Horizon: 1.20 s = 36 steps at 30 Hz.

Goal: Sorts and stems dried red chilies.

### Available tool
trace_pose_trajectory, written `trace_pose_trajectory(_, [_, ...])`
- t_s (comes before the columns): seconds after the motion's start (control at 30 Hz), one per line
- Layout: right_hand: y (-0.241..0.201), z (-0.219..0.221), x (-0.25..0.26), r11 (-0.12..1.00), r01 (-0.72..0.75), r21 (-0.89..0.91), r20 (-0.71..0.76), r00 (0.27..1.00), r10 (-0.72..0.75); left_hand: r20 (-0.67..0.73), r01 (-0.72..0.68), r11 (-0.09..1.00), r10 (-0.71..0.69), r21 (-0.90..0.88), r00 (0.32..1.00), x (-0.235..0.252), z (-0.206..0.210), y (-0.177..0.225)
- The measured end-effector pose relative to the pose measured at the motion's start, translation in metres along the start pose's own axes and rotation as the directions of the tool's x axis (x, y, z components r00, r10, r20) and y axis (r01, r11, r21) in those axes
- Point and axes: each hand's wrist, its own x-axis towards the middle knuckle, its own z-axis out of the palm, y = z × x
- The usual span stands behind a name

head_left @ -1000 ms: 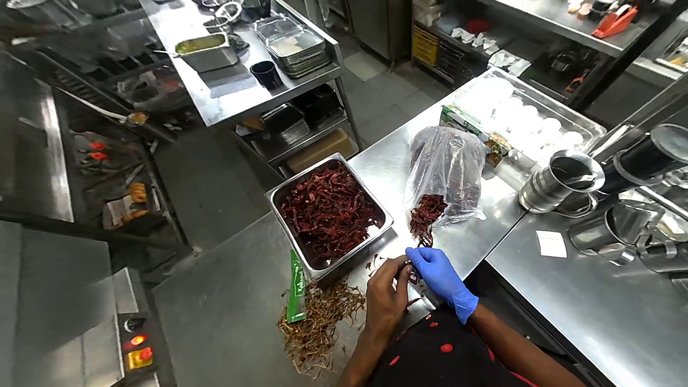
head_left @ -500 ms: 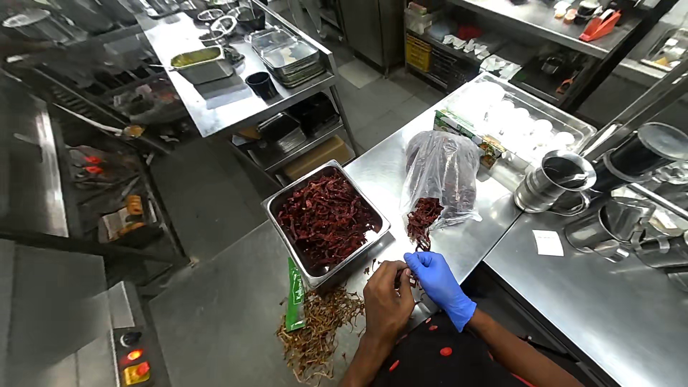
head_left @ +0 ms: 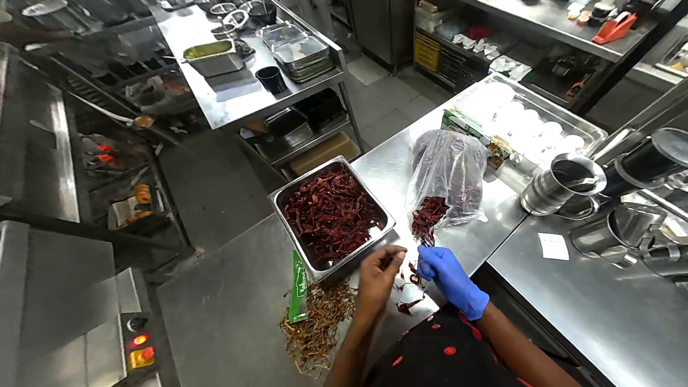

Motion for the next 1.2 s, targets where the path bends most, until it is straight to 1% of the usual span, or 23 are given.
trace_pose_trajectory(0.03, [0.004,-0.001,-0.001,0.959,-0.016,-0.283,-0.031,0.999,0.007,-0.018,-0.047,0.971,0.052,0.236,0.998,0.006,-0.014,0.004])
trace_pose_trajectory(0.07, [0.010,-0.002,-0.001,0.837,-0.009,-0.547,-0.029,1.000,-0.008,-0.027,-0.066,0.900,0.086,0.432,0.996,0.013,-0.029,0.007])
trace_pose_trajectory(0.1, [0.019,-0.003,-0.001,0.700,0.020,-0.714,0.004,1.000,-0.024,-0.042,-0.065,0.812,0.109,0.581,0.993,0.023,-0.043,0.007])
trace_pose_trajectory(0.13, [0.026,-0.004,-0.001,0.625,0.040,-0.779,0.049,0.999,-0.003,-0.062,-0.046,0.725,0.122,0.687,0.991,0.034,-0.056,0.004])
trace_pose_trajectory(0.17, [0.028,-0.006,-0.003,0.628,0.039,-0.777,0.098,0.993,0.059,-0.069,-0.025,0.655,0.118,0.756,0.991,0.042,-0.068,0.002])
trace_pose_trajectory(0.23, [0.023,-0.010,-0.007,0.727,0.008,-0.686,0.151,0.980,0.131,-0.065,-0.019,0.553,0.132,0.833,0.989,0.044,-0.081,0.001])
trace_pose_trajectory(0.27, [0.020,-0.013,-0.008,0.756,-0.005,-0.654,0.115,0.988,0.106,-0.049,-0.049,0.536,0.168,0.843,0.985,0.042,-0.082,0.001])
trace_pose_trajectory(0.33, [0.015,-0.025,-0.007,0.766,-0.035,-0.641,-0.033,0.999,0.018,0.052,-0.167,0.576,0.211,0.800,0.976,0.031,-0.074,-0.004])
trace_pose_trajectory(0.37, [0.014,-0.034,-0.004,0.766,-0.058,-0.640,-0.102,0.995,-0.009,0.137,-0.220,0.622,0.178,0.752,0.974,0.023,-0.067,-0.012])
trace_pose_trajectory(0.43, [0.013,-0.054,-0.004,0.790,-0.080,-0.608,-0.189,0.981,-0.046,0.345,-0.237,0.694,-0.017,0.680,0.938,0.004,-0.048,-0.038])
trace_pose_trajectory(0.5, [0.012,-0.070,-0.008,0.797,-0.101,-0.595,-0.227,0.973,-0.047,0.490,-0.255,0.639,-0.220,0.725,0.843,-0.015,-0.029,-0.068])
trace_pose_trajectory(0.53, [0.012,-0.077,-0.012,0.789,-0.114,-0.603,-0.237,0.971,-0.041,0.498,-0.270,0.579,-0.279,0.769,0.821,-0.023,-0.021,-0.081])
trace_pose_trajectory(0.57, [0.013,-0.081,-0.016,0.781,-0.122,-0.613,-0.242,0.969,-0.038,0.472,-0.270,0.508,-0.324,0.818,0.820,-0.031,-0.014,-0.090])
trace_pose_trajectory(0.63, [0.017,-0.087,-0.025,0.774,-0.136,-0.618,-0.251,0.968,-0.030,0.408,-0.253,0.413,-0.347,0.875,0.845,-0.043,-0.005,-0.105])
trace_pose_trajectory(0.67, [0.020,-0.088,-0.028,0.777,-0.144,-0.613,-0.254,0.967,-0.021,0.397,-0.255,0.397,-0.333,0.882,0.855,-0.046,-0.004,-0.114])
trace_pose_trajectory(0.7, [0.024,-0.088,-0.031,0.779,-0.151,-0.608,-0.257,0.966,-0.014,0.393,-0.251,0.403,-0.322,0.880,0.861,-0.047,-0.005,-0.122])
trace_pose_trajectory(0.8, [0.031,-0.079,-0.033,0.783,-0.156,-0.603,-0.249,0.969,0.002,0.374,-0.191,0.499,-0.296,0.845,0.879,-0.044,-0.012,-0.126])
trace_pose_trajectory(0.9, [0.021,-0.057,-0.036,0.792,-0.153,-0.592,-0.221,0.975,0.023,0.304,-0.084,0.673,-0.216,0.734,0.928,-0.035,-0.027,-0.106])
trace_pose_trajectory(0.93, [0.020,-0.051,-0.034,0.792,-0.138,-0.594,-0.205,0.979,0.017,0.259,-0.037,0.742,-0.187,0.670,0.947,-0.033,-0.032,-0.098])
trace_pose_trajectory(1.0, [0.021,-0.040,-0.029,0.795,-0.083,-0.601,-0.142,0.990,-0.004,0.171,0.085,0.857,-0.197,0.508,0.965,-0.030,-0.038,-0.078])
trace_pose_trajectory(1.07, [0.023,-0.027,-0.024,0.795,-0.020,-0.606,-0.055,0.998,-0.017,0.132,0.165,0.953,-0.203,0.256,0.970,-0.029,-0.039,-0.059])
trace_pose_trajectory(1.13, [0.023,-0.014,-0.022,0.796,0.020,-0.605,0.023,1.000,-0.008,0.132,0.170,0.984,-0.175,0.044,0.976,-0.028,-0.035,-0.043])
trace_pose_trajectory(1.2, [0.019,-0.003,-0.019,0.819,0.010,-0.574,0.062,0.998,0.032,0.153,0.150,0.987,-0.141,-0.049,0.978,-0.029,-0.029,-0.031])
